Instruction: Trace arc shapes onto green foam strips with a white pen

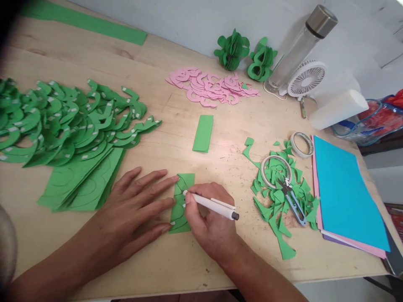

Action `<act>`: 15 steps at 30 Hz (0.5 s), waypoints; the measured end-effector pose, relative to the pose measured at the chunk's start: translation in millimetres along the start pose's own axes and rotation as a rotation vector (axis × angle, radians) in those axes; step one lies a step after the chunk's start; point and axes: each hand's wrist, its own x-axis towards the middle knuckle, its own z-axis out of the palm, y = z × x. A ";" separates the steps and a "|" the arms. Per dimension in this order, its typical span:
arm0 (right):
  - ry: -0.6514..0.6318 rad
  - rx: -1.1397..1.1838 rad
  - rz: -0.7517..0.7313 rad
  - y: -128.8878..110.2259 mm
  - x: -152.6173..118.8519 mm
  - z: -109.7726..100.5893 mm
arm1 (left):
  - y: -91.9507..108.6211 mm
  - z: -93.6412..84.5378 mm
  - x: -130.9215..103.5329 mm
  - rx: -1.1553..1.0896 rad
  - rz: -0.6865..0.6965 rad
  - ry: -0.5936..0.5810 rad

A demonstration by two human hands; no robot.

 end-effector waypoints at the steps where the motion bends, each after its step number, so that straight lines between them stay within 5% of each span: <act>1: 0.004 -0.006 -0.004 0.0 -0.3 -0.2 | -0.1 0.1 -0.1 -0.005 -0.001 0.001; 15: 0.064 0.092 0.129 1.5 -2.9 1.7 | 1.5 -0.6 1.4 -0.025 -0.017 -0.001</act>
